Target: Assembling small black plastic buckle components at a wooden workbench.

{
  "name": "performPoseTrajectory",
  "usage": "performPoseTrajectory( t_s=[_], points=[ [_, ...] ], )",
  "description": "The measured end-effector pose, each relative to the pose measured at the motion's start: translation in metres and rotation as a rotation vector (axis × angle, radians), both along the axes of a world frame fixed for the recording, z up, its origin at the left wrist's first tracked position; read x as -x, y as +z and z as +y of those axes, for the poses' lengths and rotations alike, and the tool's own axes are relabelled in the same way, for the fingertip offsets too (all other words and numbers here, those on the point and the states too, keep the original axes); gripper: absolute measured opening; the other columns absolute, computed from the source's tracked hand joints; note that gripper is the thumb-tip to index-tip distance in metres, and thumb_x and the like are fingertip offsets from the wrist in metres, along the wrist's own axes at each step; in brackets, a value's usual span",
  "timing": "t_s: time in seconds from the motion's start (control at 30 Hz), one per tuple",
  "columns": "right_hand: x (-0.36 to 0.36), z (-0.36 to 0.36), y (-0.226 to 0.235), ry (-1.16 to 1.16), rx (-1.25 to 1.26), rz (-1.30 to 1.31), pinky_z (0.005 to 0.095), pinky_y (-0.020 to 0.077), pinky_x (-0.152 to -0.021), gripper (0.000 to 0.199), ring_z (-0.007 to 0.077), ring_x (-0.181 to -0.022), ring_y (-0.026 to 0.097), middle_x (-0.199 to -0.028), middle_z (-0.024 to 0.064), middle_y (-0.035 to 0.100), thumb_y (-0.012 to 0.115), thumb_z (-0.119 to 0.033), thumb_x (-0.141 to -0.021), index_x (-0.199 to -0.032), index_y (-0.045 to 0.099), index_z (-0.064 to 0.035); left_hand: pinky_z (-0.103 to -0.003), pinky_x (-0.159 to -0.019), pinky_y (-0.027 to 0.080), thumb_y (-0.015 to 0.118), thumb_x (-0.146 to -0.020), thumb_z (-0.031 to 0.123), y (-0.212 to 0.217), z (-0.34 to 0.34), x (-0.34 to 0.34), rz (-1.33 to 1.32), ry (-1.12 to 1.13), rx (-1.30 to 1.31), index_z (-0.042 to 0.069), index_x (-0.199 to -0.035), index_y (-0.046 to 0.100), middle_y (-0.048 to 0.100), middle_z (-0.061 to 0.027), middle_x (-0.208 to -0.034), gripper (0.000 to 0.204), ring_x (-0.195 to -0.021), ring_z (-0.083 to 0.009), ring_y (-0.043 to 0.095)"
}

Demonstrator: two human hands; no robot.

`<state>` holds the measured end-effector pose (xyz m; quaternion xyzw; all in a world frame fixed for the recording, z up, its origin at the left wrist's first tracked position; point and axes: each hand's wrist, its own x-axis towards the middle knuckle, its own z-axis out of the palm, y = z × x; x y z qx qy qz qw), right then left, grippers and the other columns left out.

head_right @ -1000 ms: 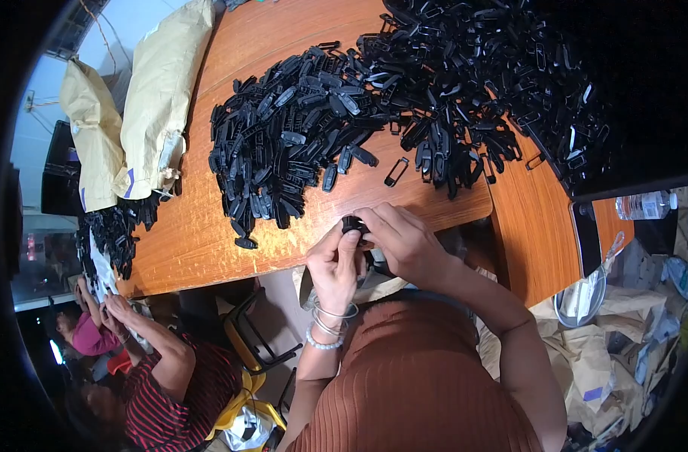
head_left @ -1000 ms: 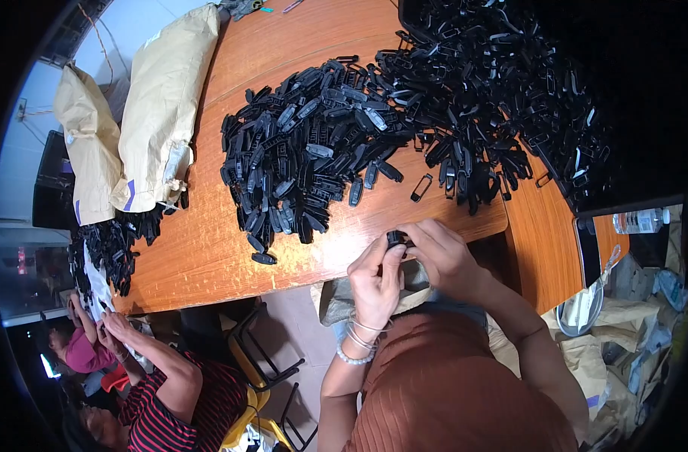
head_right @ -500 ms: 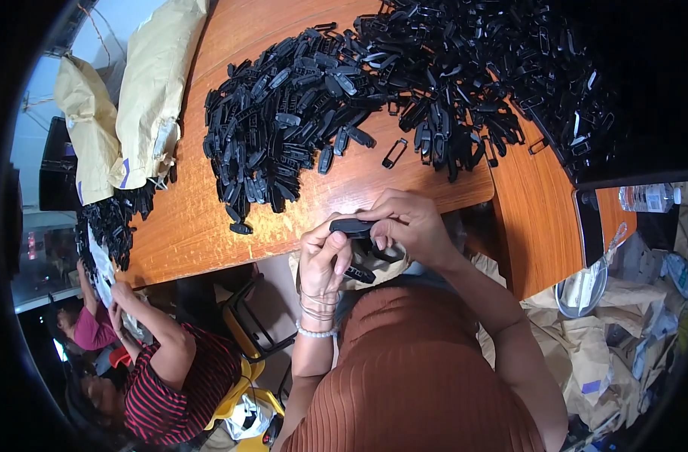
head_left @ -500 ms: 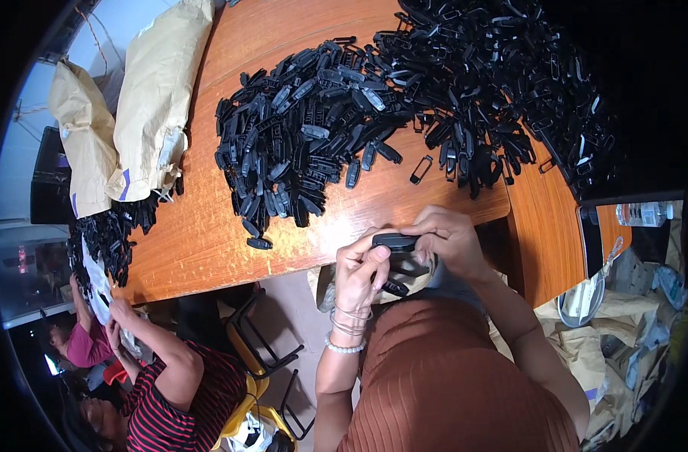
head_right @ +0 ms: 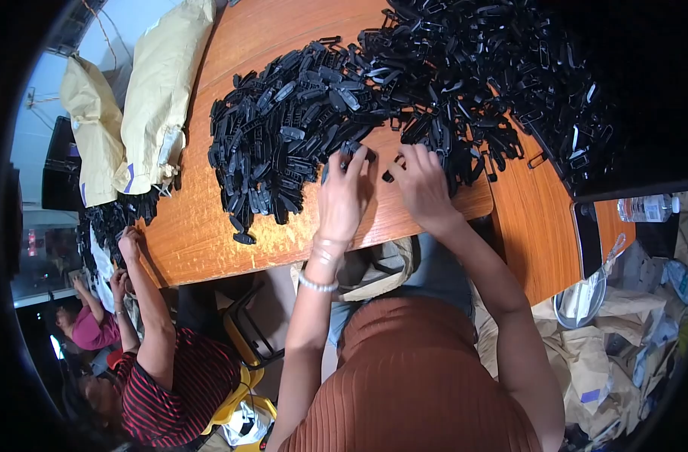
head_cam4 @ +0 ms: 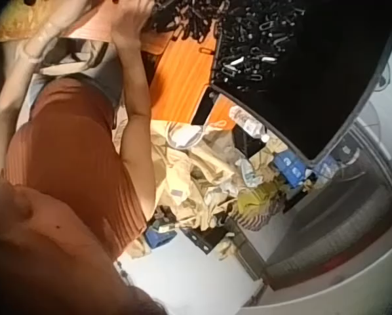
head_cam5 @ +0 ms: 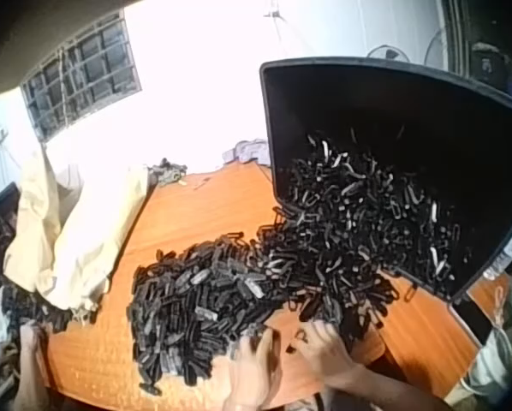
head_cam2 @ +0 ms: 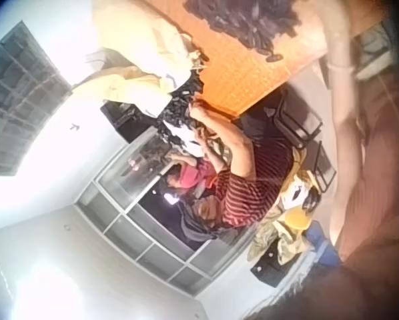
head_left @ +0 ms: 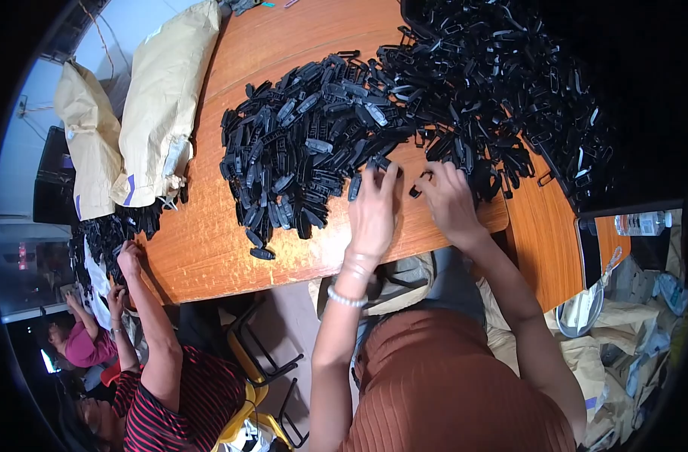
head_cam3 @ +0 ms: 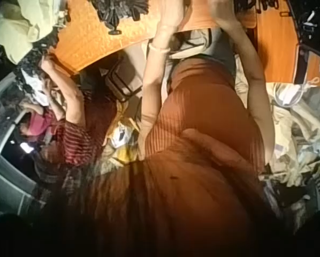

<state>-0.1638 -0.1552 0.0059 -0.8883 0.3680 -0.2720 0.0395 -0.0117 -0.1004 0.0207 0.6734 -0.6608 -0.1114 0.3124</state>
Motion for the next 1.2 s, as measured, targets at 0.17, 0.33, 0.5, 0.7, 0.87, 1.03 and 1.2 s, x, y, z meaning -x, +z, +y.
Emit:
performPoseTrajectory(
  t_s=[0.17,0.33,0.5,0.7,0.87,1.03,1.2],
  points=[
    [0.003,0.000,-0.003,0.173,-0.094,0.009,0.0365,0.0418,-0.077,0.012,0.0302,-0.092,0.051,-0.100,0.0143,0.054,0.059,-0.002,-0.073,-0.085,0.058,-0.0011,-0.040,-0.059,0.048,0.062,-0.075,0.006,-0.015,-0.032,-0.009,-0.246,-0.095,0.016,0.005,-0.102,0.054,0.048,-0.0173,-0.104,0.029,-0.079,-0.0326,0.057],
    [0.006,0.019,0.021,0.094,-0.574,-0.601,0.0302,0.0464,-0.074,0.024,0.0214,-0.087,0.057,-0.098,0.0122,0.056,0.056,-0.001,-0.082,-0.106,0.056,0.0005,-0.028,-0.055,0.046,0.067,-0.073,0.003,-0.017,-0.004,-0.001,0.134,-0.054,0.382,0.000,-0.101,0.053,0.058,-0.0142,-0.091,0.031,-0.066,-0.0213,0.057],
    [0.009,0.030,0.044,0.227,-0.996,-1.043,0.0249,0.0471,-0.075,0.036,0.0121,-0.088,0.056,-0.100,0.0091,0.058,0.050,0.003,-0.085,-0.121,0.050,0.0024,-0.020,-0.052,0.039,0.069,-0.070,-0.004,0.013,0.033,0.009,0.644,0.038,-0.088,-0.002,-0.108,0.056,0.059,-0.0086,-0.085,0.041,-0.056,-0.0082,0.047],
    [0.015,0.031,0.047,0.307,-0.775,-0.571,0.0251,0.0474,-0.074,0.036,0.0138,-0.090,0.057,-0.103,0.0105,0.057,0.045,0.007,-0.084,-0.119,0.052,0.0017,-0.020,-0.056,0.037,0.066,-0.075,-0.001,0.030,0.048,0.000,0.630,-0.018,-0.054,-0.002,-0.108,0.061,0.049,-0.0035,-0.075,0.034,-0.059,-0.0080,0.043],
    [0.017,0.036,0.057,0.299,-0.863,-0.622,0.0257,0.0489,-0.076,0.038,0.0150,-0.091,0.058,-0.103,0.0115,0.057,0.042,0.009,-0.082,-0.119,0.052,0.0021,-0.022,-0.058,0.038,0.067,-0.073,0.000,0.040,0.055,-0.003,0.593,-0.046,-0.103,-0.002,-0.105,0.063,0.049,-0.0037,-0.074,0.032,-0.060,-0.0095,0.043],
    [0.018,0.042,0.056,0.323,-0.881,-0.715,0.0271,0.0494,-0.076,0.038,0.0165,-0.090,0.060,-0.103,0.0125,0.057,0.041,0.006,-0.083,-0.120,0.051,0.0035,-0.023,-0.059,0.039,0.069,-0.071,0.001,0.045,0.062,-0.002,0.595,-0.072,-0.123,-0.003,-0.103,0.063,0.049,-0.0041,-0.071,0.032,-0.061,-0.0116,0.045],
    [0.019,0.048,0.063,0.339,-0.811,-0.541,0.0307,0.0483,-0.077,0.035,0.0225,-0.087,0.060,-0.102,0.0162,0.057,0.042,0.004,-0.083,-0.117,0.051,0.0044,-0.026,-0.059,0.043,0.067,-0.074,0.001,0.056,0.065,-0.001,0.582,-0.059,-0.055,-0.003,-0.096,0.064,0.054,-0.0097,-0.076,0.022,-0.062,-0.0170,0.052]
  ],
)
